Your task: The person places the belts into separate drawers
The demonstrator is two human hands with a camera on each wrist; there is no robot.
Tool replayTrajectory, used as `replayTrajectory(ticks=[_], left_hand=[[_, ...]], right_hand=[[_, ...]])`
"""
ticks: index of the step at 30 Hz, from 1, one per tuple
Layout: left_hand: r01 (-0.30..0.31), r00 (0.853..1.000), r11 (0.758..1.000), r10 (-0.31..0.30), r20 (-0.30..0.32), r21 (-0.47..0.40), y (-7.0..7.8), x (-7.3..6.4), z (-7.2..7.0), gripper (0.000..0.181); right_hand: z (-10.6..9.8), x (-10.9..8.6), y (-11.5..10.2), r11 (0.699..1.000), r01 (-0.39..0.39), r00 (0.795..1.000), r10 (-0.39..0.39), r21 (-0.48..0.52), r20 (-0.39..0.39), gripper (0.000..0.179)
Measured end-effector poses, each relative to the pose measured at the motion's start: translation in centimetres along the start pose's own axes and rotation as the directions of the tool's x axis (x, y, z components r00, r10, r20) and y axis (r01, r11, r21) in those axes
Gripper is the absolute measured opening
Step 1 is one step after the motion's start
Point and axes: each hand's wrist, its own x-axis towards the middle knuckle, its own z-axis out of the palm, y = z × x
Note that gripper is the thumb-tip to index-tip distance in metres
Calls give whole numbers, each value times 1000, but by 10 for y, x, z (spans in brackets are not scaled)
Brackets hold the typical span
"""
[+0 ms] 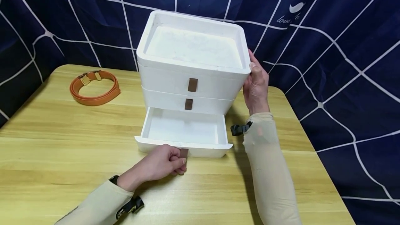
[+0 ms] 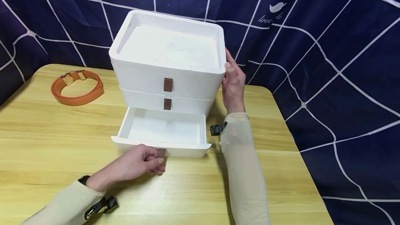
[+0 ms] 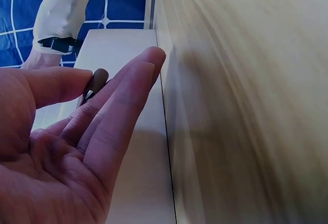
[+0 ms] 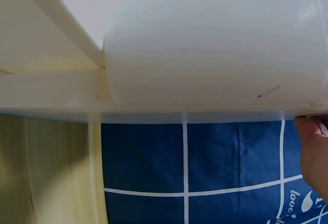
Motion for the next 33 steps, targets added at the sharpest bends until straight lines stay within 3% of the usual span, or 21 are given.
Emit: replayTrajectory(ticks=[14, 25, 29, 33], left_hand=[[-1, 1000, 997, 2, -12, 72, 2, -2, 2, 17], [0, 1000, 993, 2, -21, 118, 4, -5, 2, 17], [-12, 1000, 990, 11, 7, 143, 4, -6, -2, 19], [-22, 998, 996, 16, 67, 89, 1, -13, -15, 16]], right_hand=[[0, 0, 0, 1000, 5, 1000, -5, 0, -3, 53], [0, 0, 0, 998, 6, 1000, -6, 69, -5, 56], [0, 0, 0, 998, 14, 1000, -14, 58, 6, 57], [2, 0, 0, 999, 22, 1000, -23, 42, 18, 57]])
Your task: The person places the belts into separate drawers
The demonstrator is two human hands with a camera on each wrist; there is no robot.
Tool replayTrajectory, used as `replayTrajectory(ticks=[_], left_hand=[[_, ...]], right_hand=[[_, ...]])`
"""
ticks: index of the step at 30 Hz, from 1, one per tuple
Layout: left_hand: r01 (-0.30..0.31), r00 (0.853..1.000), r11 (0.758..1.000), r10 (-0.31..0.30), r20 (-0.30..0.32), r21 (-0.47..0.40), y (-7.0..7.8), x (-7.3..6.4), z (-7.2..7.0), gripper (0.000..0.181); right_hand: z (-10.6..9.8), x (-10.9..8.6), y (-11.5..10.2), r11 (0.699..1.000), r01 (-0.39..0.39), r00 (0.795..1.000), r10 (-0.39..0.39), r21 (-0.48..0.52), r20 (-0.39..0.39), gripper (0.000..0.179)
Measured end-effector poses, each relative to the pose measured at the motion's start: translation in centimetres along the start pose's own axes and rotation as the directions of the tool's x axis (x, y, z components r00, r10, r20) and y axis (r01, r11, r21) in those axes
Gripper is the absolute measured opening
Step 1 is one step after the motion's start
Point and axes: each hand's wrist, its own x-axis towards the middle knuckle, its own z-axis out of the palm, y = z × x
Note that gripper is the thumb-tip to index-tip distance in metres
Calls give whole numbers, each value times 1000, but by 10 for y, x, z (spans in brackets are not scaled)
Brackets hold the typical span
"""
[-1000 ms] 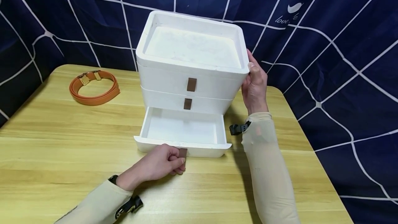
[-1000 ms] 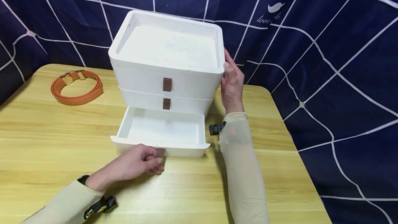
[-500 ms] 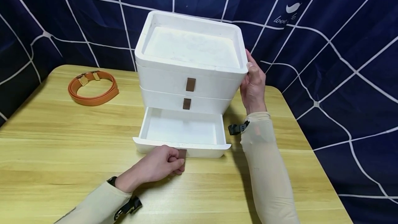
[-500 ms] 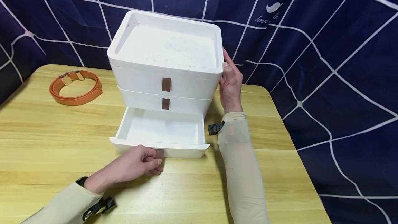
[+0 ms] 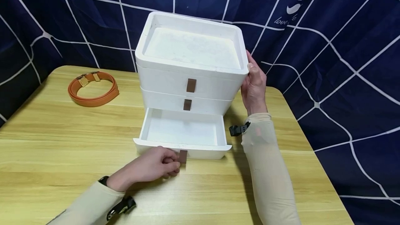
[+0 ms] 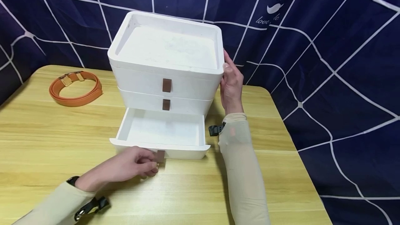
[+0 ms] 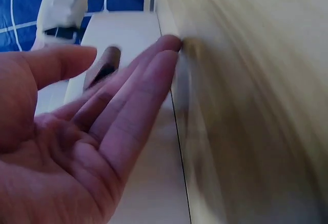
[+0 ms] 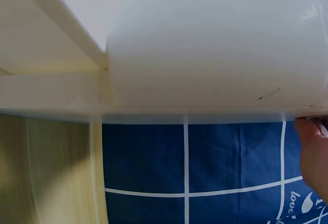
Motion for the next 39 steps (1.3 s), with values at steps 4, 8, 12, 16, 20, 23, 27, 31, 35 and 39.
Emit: replayTrajectory(ticks=[4, 8, 12, 16, 20, 23, 27, 31, 35, 39], left_hand=[[15, 999, 999, -13, 47, -50, -7, -17, -22, 19], [42, 997, 997, -37, 66, -66, -15, -38, -50, 21], [79, 995, 996, -76, 57, -49, -23, -56, -81, 21], [94, 995, 996, -94, 31, 8, -29, -68, -114, 21], [105, 993, 991, -100, -69, 79, -34, -78, -143, 26], [122, 969, 976, -78, -234, 181, -38, -81, -159, 34], [188, 889, 915, -4, -458, 357, -44, -76, -173, 35], [225, 832, 867, 66, -550, 445, -50, -68, -185, 36], [271, 792, 844, 79, -605, 463, -54, -59, -196, 46], [313, 746, 840, 71, -662, 443, -58, -46, -203, 54]], right_hand=[[3, 1, 0, 1000, 2, 1000, -2, 5, 12, 56], [6, 3, -1, 1000, 5, 1000, -6, 14, 28, 56], [7, 3, -2, 1000, 4, 1000, -4, 15, 24, 56], [6, 2, -2, 1000, 9, 1000, -9, 4, 14, 56], [4, 2, -2, 1000, 4, 1000, -4, -13, 20, 56], [2, 2, -3, 1000, 4, 1000, -3, -26, 19, 55], [-1, -1, -3, 1000, -3, 1000, 3, -25, 7, 54], [-2, -3, -2, 1000, -16, 1000, 16, -18, 4, 56], [-1, -3, -2, 1000, -21, 1000, 21, -10, 9, 56], [-1, -2, -3, 1000, -21, 1000, 20, 5, 5, 55]])
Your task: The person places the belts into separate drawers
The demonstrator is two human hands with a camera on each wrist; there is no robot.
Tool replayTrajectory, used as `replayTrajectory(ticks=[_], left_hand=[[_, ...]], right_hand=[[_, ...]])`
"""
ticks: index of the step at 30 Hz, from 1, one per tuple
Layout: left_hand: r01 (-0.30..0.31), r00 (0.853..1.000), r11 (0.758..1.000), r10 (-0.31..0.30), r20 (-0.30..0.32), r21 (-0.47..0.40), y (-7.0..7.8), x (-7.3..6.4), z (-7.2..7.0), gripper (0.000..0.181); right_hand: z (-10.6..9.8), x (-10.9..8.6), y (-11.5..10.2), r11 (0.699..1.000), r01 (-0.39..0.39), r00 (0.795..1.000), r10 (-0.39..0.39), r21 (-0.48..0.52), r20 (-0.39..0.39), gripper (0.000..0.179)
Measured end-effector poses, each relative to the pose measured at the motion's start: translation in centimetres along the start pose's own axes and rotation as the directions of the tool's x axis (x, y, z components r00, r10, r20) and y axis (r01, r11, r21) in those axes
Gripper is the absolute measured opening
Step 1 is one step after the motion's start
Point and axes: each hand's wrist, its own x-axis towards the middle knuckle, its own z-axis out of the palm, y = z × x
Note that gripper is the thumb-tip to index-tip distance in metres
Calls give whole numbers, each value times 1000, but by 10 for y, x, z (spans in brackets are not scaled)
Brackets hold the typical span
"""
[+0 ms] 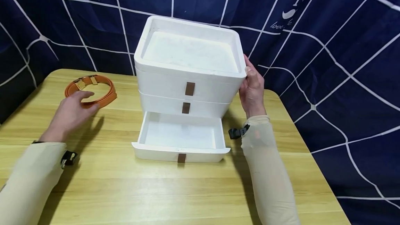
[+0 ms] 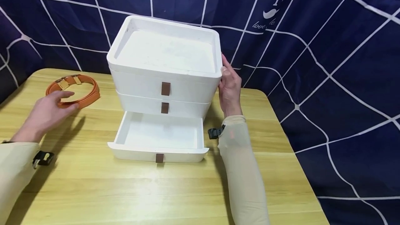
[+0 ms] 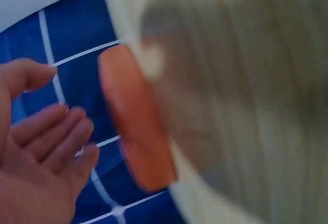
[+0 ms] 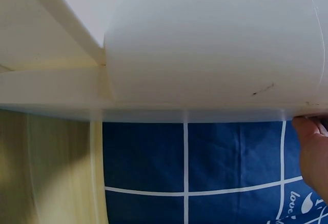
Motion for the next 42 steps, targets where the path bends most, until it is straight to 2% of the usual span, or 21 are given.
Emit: replayTrajectory(ticks=[2, 4, 8, 11, 15, 21, 27, 34, 42], left_hand=[[20, 999, 1000, -20, -25, 2, -1, 6, 4, 55], [47, 999, 999, -47, -22, 15, -3, 12, 5, 56], [76, 995, 995, -80, 60, 68, -4, 21, 3, 53], [65, 989, 991, -79, 124, 113, -4, 26, 0, 43], [40, 986, 984, -67, 152, 172, -4, 31, -3, 30], [51, 973, 971, -101, 206, 232, 0, 34, -6, 24], [70, 968, 970, -122, 218, 232, -4, 35, -7, 27], [70, 974, 969, -118, 195, 237, -4, 36, -5, 27], [3, 972, 969, -60, 226, 246, -2, 38, -6, 28]], right_hand=[[0, 0, 0, 1000, 5, 1000, -5, -6, -2, 55], [0, 1, 0, 1000, 6, 1000, -6, -10, 2, 55], [0, 2, 1, 1000, 3, 1000, -3, -9, 5, 54], [1, 2, 1, 1000, 5, 1000, -5, -4, 5, 54], [2, 3, 1, 1000, 14, 1000, -14, -7, 11, 54], [2, 1, 2, 999, 24, 1000, -23, -29, 13, 53], [2, 1, 4, 999, 22, 999, -21, -35, 24, 53], [0, 1, 3, 1000, 6, 1000, -6, -20, 17, 54], [-1, 1, 1, 1000, 0, 1000, 1, -20, 2, 55]])
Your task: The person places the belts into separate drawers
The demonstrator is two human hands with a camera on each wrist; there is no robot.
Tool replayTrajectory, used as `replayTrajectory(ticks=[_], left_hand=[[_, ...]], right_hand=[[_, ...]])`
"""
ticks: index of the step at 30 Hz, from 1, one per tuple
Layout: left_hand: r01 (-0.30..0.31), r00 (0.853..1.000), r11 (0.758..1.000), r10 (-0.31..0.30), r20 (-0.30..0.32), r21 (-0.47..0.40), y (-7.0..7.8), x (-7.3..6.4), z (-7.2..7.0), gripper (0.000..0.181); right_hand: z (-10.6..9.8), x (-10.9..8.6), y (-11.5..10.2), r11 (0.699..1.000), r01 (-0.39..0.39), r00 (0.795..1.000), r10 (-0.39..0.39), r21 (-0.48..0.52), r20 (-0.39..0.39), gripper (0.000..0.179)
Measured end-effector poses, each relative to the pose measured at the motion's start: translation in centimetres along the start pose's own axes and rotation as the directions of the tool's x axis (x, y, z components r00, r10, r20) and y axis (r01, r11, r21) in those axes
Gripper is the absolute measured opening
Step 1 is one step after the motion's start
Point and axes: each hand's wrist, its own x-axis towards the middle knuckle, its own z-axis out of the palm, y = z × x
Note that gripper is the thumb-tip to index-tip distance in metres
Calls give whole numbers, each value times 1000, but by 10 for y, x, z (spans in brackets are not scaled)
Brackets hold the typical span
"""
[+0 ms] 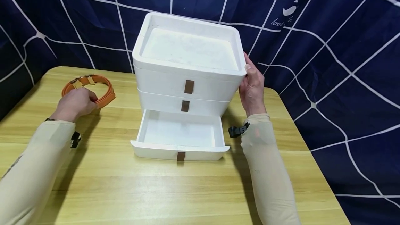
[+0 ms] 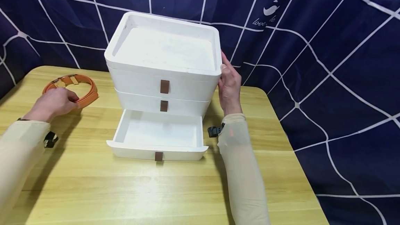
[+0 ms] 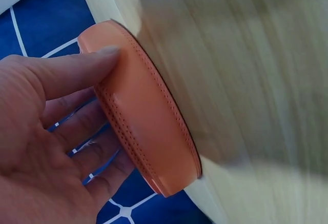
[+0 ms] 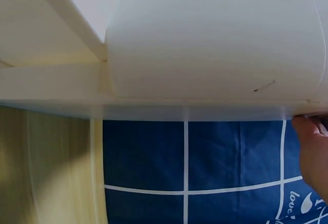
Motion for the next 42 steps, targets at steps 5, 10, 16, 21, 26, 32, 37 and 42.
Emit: replayTrajectory(ticks=[5, 10, 16, 21, 26, 32, 37, 42], left_hand=[[-26, 999, 1000, 26, -24, 17, 0, -4, -2, 24], [-53, 996, 999, 52, -73, -5, -1, -10, -4, 23], [-148, 977, 988, 140, -162, -36, -2, -18, -4, 23], [-163, 974, 983, 146, -172, -87, -1, -26, -6, 27], [-161, 976, 981, 142, -164, -108, 1, -38, -10, 32], [-207, 967, 971, 185, -174, -123, 3, -51, -13, 31], [-261, 948, 961, 238, -212, -89, 6, -63, -13, 22], [-282, 941, 955, 257, -219, -95, 9, -72, -14, 21]], right_hand=[[1, 0, 0, 1000, 6, 1000, -5, -4, 5, 56], [1, 0, 0, 1000, -5, 1000, 5, 0, -2, 55], [0, 0, -1, 1000, -4, 1000, 4, 10, 0, 55], [0, -1, -1, 1000, 0, 1000, 0, 0, 0, 55], [0, 0, -1, 1000, -4, 1000, 4, -6, 3, 56], [0, 1, -2, 1000, 2, 1000, -2, -4, 1, 55], [1, 1, -3, 1000, -3, 1000, 3, -3, 1, 55], [2, 1, -3, 1000, 1, 1000, -1, -12, 0, 56]])
